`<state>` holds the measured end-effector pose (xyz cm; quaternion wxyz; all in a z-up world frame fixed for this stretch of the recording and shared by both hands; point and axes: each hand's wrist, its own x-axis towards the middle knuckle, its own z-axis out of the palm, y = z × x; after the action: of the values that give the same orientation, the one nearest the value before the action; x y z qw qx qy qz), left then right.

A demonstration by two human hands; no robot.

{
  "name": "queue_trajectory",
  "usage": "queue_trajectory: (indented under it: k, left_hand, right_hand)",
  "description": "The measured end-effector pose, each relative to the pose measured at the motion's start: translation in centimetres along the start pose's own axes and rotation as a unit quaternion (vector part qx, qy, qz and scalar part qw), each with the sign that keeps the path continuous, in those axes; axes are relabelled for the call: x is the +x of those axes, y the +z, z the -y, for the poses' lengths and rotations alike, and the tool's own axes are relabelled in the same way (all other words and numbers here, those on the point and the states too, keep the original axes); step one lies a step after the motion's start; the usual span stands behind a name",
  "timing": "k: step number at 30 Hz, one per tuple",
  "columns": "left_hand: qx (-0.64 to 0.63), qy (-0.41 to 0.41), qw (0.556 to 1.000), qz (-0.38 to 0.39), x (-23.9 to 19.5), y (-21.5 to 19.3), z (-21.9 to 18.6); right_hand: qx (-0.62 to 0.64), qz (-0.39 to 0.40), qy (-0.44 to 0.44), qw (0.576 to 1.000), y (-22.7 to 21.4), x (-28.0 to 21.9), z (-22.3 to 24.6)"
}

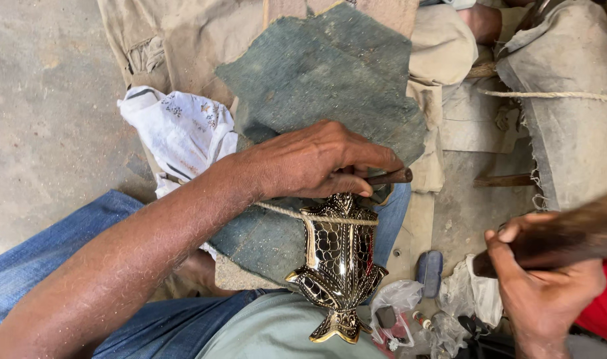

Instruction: The person sits on the floor and uses a hammer and chisel to shape and refine the details of a decorative metal object. They repeatedly strike the chisel against the metal piece, which is resting on a cushioned surface on their lap.

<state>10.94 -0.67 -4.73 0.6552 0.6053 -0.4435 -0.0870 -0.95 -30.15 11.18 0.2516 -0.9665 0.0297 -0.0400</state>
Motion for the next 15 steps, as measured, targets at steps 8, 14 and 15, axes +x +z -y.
queue_trajectory:
  k: [8,14,15]
  left_hand:
    - [0.015,-0.019,1.0,0.018,0.5,0.0,-0.3]
    - [0.025,-0.006,0.999,0.024,0.9,-0.4,-0.8]
    - [0.017,-0.001,1.0,0.019,0.9,-0.4,-0.8]
  right_hand:
    - [0.018,-0.02,0.023,0.999,0.1,-1.0,-0.9]
    - [-0.179,0.015,-0.069,0.981,0.0,-1.4,-1.8]
    - [-0.183,0.017,-0.07,0.98,0.1,-1.5,-1.8]
